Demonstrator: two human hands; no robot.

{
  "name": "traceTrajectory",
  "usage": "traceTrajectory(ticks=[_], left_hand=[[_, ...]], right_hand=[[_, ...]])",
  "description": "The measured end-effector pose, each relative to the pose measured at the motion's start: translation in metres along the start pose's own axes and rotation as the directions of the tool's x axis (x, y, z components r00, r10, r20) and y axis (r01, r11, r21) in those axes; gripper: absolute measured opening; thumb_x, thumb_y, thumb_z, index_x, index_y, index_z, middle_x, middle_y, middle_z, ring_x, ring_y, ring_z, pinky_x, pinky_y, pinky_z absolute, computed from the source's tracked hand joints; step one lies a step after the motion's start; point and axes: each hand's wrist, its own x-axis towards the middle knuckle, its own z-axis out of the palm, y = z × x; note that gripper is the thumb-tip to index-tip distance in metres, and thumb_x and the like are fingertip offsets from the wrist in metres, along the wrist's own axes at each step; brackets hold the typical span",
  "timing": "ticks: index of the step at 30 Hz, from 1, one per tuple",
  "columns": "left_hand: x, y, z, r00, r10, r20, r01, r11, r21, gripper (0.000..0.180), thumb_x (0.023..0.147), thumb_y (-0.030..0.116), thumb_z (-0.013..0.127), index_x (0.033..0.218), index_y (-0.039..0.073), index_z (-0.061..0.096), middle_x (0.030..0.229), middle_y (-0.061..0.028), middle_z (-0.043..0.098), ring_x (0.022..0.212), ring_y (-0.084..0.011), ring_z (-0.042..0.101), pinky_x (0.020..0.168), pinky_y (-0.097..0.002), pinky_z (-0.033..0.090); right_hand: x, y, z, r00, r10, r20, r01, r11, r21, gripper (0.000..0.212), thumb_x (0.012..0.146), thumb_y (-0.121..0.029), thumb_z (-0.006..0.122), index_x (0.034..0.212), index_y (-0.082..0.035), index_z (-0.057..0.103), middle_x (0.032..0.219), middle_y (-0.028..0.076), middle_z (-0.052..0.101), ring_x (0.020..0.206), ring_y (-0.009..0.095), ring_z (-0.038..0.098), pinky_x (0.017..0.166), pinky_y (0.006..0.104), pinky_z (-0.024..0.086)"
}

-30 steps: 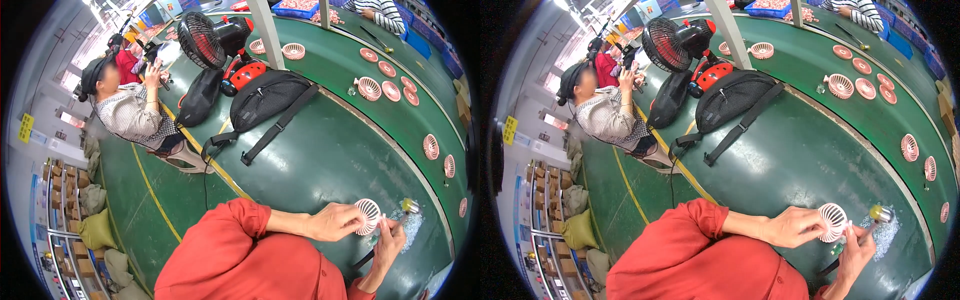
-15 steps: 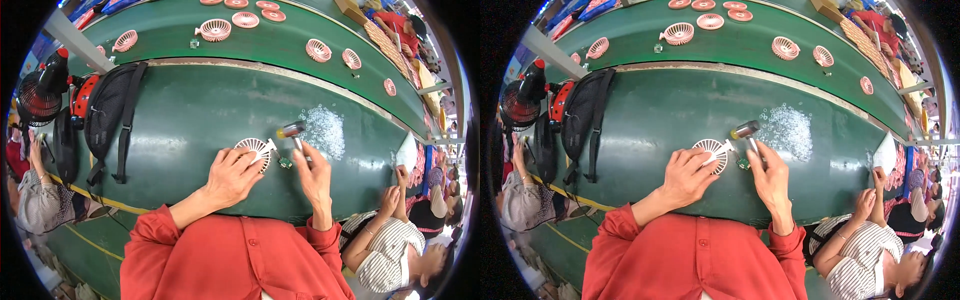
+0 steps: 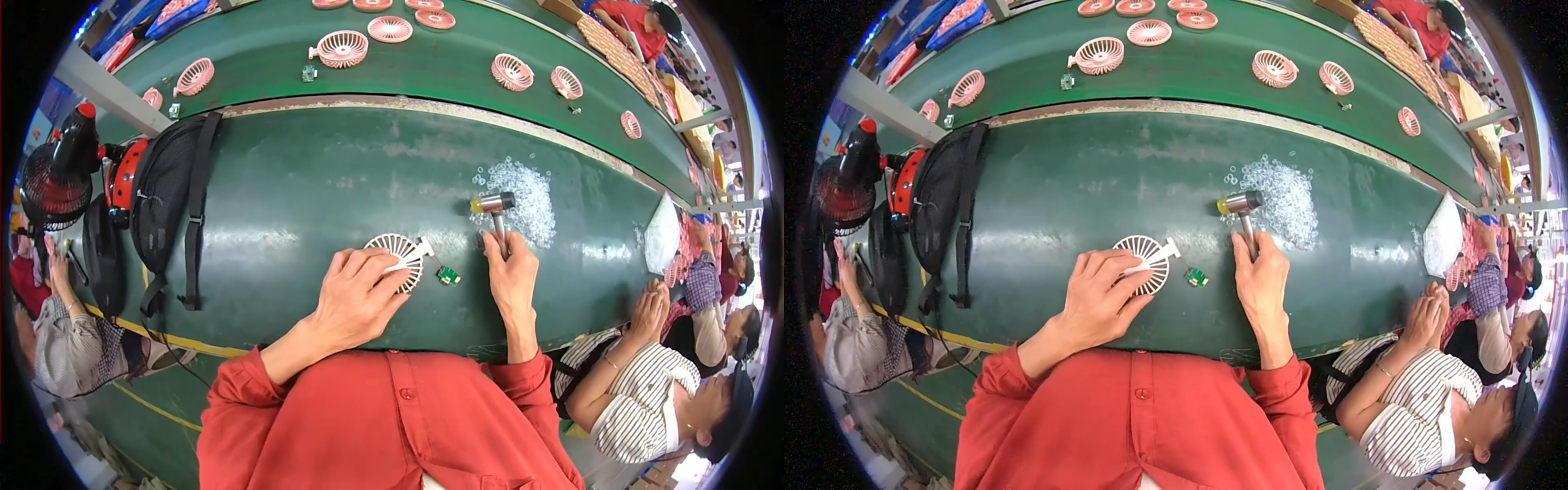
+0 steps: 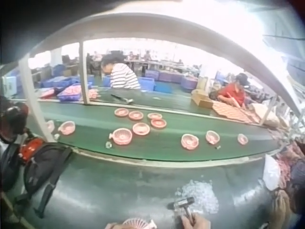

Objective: The person assembles mini fan components on an assembly line by taking parts, fitting them together by hand, and tapping them into place with a small mallet.

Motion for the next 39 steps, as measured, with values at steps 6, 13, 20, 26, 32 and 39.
traceTrajectory(ticks=[6,13,20,26,32,39], left_hand=[[0.01,0.005,-0.008,0.995,-0.094,0.016,0.093,0.995,0.04,0.07,0.067,0.032,0.084,0.123,0.002,0.054,0.117,-0.0143,0.054,0.101,-0.0334,0.054,0.08,-0.0428,0.041],[0.016,0.004,0.007,0.976,-0.2,0.087,0.189,0.975,0.115,0.08,0.064,0.033,0.083,0.127,-0.001,0.049,0.124,-0.0174,0.05,0.106,-0.034,0.051,0.084,-0.0449,0.041],[0.015,-0.004,-0.001,0.991,-0.132,0.019,0.133,0.972,-0.193,0.077,0.063,0.019,0.081,0.129,-0.001,0.045,0.121,-0.0193,0.048,0.103,-0.0374,0.051,0.087,-0.0464,0.045],[0.016,0.003,-0.005,0.996,-0.086,-0.014,0.077,0.942,-0.327,0.079,0.063,0.013,0.081,0.132,0.001,0.043,0.124,-0.02,0.047,0.109,-0.0396,0.052,0.087,-0.0445,0.05],[0.022,0.007,-0.005,0.999,-0.048,-0.006,0.043,0.934,-0.355,0.079,0.063,0.012,0.083,0.13,-0.003,0.044,0.125,-0.0234,0.048,0.109,-0.0386,0.055,0.089,-0.0426,0.05],[0.023,0.008,-0.002,0.992,-0.121,0.047,0.129,0.9,-0.416,0.075,0.066,0.015,0.081,0.13,0.0,0.045,0.124,-0.0186,0.048,0.111,-0.0369,0.054,0.089,-0.0424,0.051]], right_hand=[[0.007,0.01,0.015,0.993,-0.111,-0.039,0.108,0.992,-0.065,0.023,0.09,-0.017,0.068,0.092,0.004,0.061,0.067,0.019,0.06,0.056,0.031,0.056,0.058,0.0397,0.046],[0.001,-0.008,-0.006,0.931,0.172,0.322,-0.322,0.803,0.502,0.014,0.092,-0.01,0.064,0.099,0.002,0.061,0.074,0.007,0.067,0.044,0.007,0.044,0.04,0.0261,0.034],[0.001,-0.023,-0.009,0.752,0.044,0.657,-0.625,0.362,0.691,0.015,0.094,-0.005,0.063,0.103,0.006,0.063,0.082,0.007,0.065,0.036,0.001,0.031,0.031,0.0198,0.024],[0.002,-0.017,0.005,0.623,-0.078,0.778,-0.77,0.115,0.628,0.018,0.096,-0.01,0.061,0.101,0.007,0.064,0.077,0.006,0.062,0.034,0.001,0.031,0.03,0.0194,0.025],[0.0,-0.016,0.006,0.615,-0.139,0.776,-0.764,0.141,0.63,0.018,0.096,-0.011,0.06,0.099,0.007,0.065,0.056,0.0,0.051,0.033,0.001,0.029,0.03,0.0202,0.021],[-0.002,-0.019,0.002,0.643,-0.094,0.76,-0.739,0.183,0.648,0.019,0.096,-0.011,0.061,0.098,0.007,0.065,0.052,-0.002,0.047,0.033,0.001,0.028,0.03,0.0209,0.021]])
